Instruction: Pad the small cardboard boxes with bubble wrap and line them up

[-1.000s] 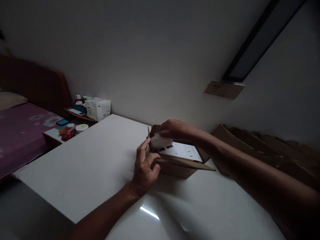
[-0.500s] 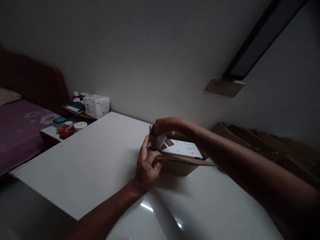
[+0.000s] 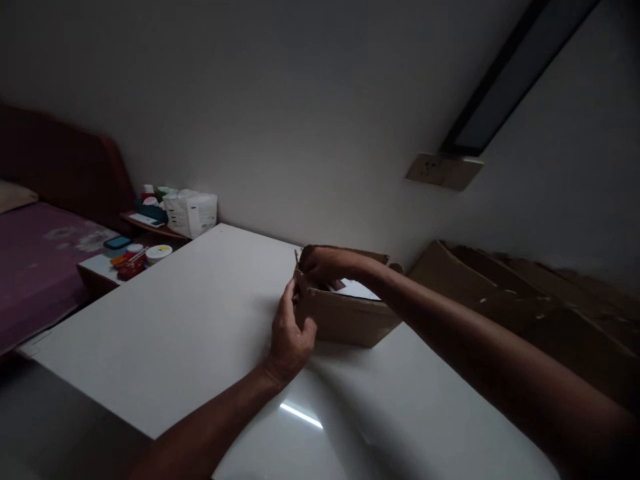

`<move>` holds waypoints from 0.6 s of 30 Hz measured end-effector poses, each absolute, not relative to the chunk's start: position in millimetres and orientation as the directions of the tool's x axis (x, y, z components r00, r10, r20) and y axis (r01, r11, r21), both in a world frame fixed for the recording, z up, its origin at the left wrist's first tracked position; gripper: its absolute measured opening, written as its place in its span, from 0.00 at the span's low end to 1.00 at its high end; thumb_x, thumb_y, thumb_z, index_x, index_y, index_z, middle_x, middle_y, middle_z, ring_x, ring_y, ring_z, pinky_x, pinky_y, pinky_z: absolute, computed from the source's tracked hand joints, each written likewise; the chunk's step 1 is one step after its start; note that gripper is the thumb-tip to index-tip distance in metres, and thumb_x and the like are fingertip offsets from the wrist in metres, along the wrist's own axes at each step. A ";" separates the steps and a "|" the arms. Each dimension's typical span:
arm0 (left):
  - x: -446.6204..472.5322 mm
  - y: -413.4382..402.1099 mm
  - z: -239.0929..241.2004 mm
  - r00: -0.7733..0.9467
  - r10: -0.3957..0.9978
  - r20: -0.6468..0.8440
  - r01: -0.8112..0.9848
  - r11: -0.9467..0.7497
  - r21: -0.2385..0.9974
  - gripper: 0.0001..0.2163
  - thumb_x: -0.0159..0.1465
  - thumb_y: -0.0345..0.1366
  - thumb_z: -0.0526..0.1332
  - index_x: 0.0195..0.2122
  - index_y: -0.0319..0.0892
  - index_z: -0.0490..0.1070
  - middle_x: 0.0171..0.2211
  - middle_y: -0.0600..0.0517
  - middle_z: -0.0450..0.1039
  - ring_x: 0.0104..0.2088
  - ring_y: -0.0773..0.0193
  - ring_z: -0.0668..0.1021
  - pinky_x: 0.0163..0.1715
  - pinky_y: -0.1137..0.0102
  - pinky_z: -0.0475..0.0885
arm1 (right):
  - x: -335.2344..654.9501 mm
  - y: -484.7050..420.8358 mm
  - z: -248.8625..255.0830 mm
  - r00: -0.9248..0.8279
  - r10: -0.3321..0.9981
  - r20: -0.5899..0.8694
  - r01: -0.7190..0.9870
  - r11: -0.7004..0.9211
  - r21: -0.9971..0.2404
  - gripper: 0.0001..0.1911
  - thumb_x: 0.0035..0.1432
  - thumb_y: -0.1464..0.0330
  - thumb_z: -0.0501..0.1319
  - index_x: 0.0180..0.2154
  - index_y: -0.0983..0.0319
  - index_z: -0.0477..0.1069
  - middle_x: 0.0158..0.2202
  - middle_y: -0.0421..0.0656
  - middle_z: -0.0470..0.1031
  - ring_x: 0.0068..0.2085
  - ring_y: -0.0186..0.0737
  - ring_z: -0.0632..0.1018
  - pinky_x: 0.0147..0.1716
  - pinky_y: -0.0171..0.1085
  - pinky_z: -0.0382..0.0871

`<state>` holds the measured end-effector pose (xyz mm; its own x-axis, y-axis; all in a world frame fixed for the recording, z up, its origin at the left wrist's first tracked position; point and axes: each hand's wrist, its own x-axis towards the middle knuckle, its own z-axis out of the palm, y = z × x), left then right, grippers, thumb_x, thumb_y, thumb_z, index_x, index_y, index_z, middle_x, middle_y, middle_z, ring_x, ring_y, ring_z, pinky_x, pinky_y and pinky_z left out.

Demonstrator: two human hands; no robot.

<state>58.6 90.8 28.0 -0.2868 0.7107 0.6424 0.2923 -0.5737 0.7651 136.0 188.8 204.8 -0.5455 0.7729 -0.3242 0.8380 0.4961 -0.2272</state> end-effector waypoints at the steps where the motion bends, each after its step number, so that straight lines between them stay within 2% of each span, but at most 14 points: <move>1: 58.5 92.4 25.0 -0.281 0.715 0.640 0.308 -0.564 0.766 0.32 0.59 0.25 0.57 0.66 0.39 0.53 0.61 0.37 0.65 0.61 0.47 0.71 0.60 0.50 0.69 | 134.7 188.2 203.8 -0.545 0.786 -0.293 0.838 0.497 -0.227 0.05 0.50 0.75 0.61 0.28 0.67 0.76 0.25 0.42 0.76 0.26 0.32 0.72 0.27 0.30 0.62; 4: 57.0 96.7 17.5 -0.259 0.735 0.627 0.336 -0.540 0.772 0.26 0.60 0.26 0.57 0.61 0.39 0.62 0.56 0.38 0.70 0.58 0.48 0.73 0.59 0.50 0.70 | 144.2 176.5 210.2 -0.524 0.828 -0.199 0.847 0.484 -0.219 0.08 0.53 0.75 0.59 0.29 0.66 0.77 0.26 0.43 0.76 0.26 0.33 0.72 0.26 0.32 0.61; 6: 56.0 98.7 14.6 -0.247 0.752 0.612 0.331 -0.528 0.782 0.23 0.61 0.27 0.57 0.58 0.40 0.65 0.54 0.39 0.72 0.56 0.49 0.74 0.57 0.52 0.71 | 166.7 155.0 216.5 -0.508 0.857 -0.080 0.844 0.478 -0.243 0.11 0.57 0.72 0.56 0.33 0.65 0.78 0.28 0.43 0.77 0.26 0.35 0.73 0.26 0.33 0.61; 7: 55.6 99.3 13.7 -0.243 0.760 0.603 0.325 -0.522 0.789 0.22 0.61 0.28 0.57 0.58 0.40 0.65 0.54 0.40 0.72 0.56 0.50 0.75 0.57 0.52 0.71 | 183.1 139.8 217.5 -0.488 0.873 0.013 0.839 0.473 -0.270 0.13 0.59 0.70 0.55 0.35 0.64 0.78 0.30 0.44 0.78 0.28 0.36 0.74 0.27 0.34 0.62; 8: 55.5 99.7 13.2 -0.240 0.767 0.595 0.318 -0.517 0.795 0.21 0.62 0.28 0.57 0.58 0.40 0.65 0.54 0.40 0.72 0.56 0.50 0.75 0.56 0.53 0.72 | 202.2 122.5 216.0 -0.446 0.877 0.177 0.808 0.480 -0.342 0.14 0.61 0.67 0.55 0.37 0.63 0.78 0.32 0.44 0.79 0.30 0.38 0.75 0.28 0.34 0.63; 10: 55.6 100.2 12.5 -0.240 0.780 0.577 0.300 -0.506 0.809 0.21 0.62 0.29 0.58 0.57 0.40 0.66 0.54 0.40 0.73 0.55 0.51 0.75 0.56 0.54 0.72 | 245.5 86.0 203.7 -0.188 0.836 0.515 0.743 0.464 -0.483 0.15 0.61 0.59 0.57 0.39 0.59 0.78 0.37 0.45 0.80 0.37 0.44 0.79 0.35 0.38 0.69; 11: 55.8 100.3 12.2 -0.241 0.787 0.568 0.288 -0.501 0.816 0.21 0.61 0.29 0.58 0.57 0.40 0.66 0.53 0.41 0.73 0.55 0.52 0.75 0.56 0.55 0.72 | 267.6 69.6 192.8 -0.021 0.788 0.615 0.738 0.427 -0.522 0.15 0.59 0.55 0.60 0.39 0.57 0.78 0.39 0.44 0.81 0.40 0.46 0.79 0.39 0.41 0.70; 13: 56.4 100.3 11.1 -0.248 0.803 0.541 0.256 -0.485 0.836 0.21 0.61 0.30 0.59 0.57 0.41 0.66 0.53 0.42 0.73 0.54 0.53 0.76 0.55 0.57 0.72 | 306.7 46.0 163.8 0.315 0.701 0.639 0.704 0.279 -0.653 0.14 0.57 0.54 0.63 0.40 0.54 0.78 0.41 0.44 0.80 0.43 0.49 0.78 0.44 0.46 0.71; 14: 56.8 100.3 10.3 -0.254 0.812 0.525 0.242 -0.472 0.847 0.21 0.61 0.31 0.59 0.57 0.41 0.66 0.54 0.42 0.73 0.54 0.54 0.75 0.55 0.57 0.72 | 321.5 40.5 147.1 0.393 0.692 0.605 0.671 0.234 -0.704 0.15 0.57 0.53 0.62 0.41 0.54 0.77 0.41 0.46 0.80 0.43 0.50 0.78 0.45 0.47 0.71; 16: 57.3 100.7 8.4 -0.256 0.837 0.484 0.216 -0.439 0.872 0.23 0.61 0.33 0.60 0.59 0.41 0.64 0.56 0.41 0.71 0.55 0.54 0.75 0.55 0.58 0.72 | 338.6 42.9 113.5 0.387 0.771 0.506 0.643 0.168 -0.747 0.20 0.55 0.53 0.62 0.44 0.57 0.75 0.43 0.49 0.79 0.42 0.50 0.78 0.44 0.48 0.71; 18: 57.4 101.8 6.7 -0.239 0.867 0.438 0.186 -0.401 0.897 0.26 0.61 0.34 0.62 0.61 0.41 0.62 0.57 0.41 0.70 0.55 0.54 0.75 0.56 0.58 0.71 | 339.2 60.8 85.6 0.235 0.889 0.393 0.625 0.171 -0.761 0.28 0.51 0.53 0.63 0.50 0.60 0.72 0.48 0.51 0.78 0.44 0.51 0.78 0.43 0.48 0.72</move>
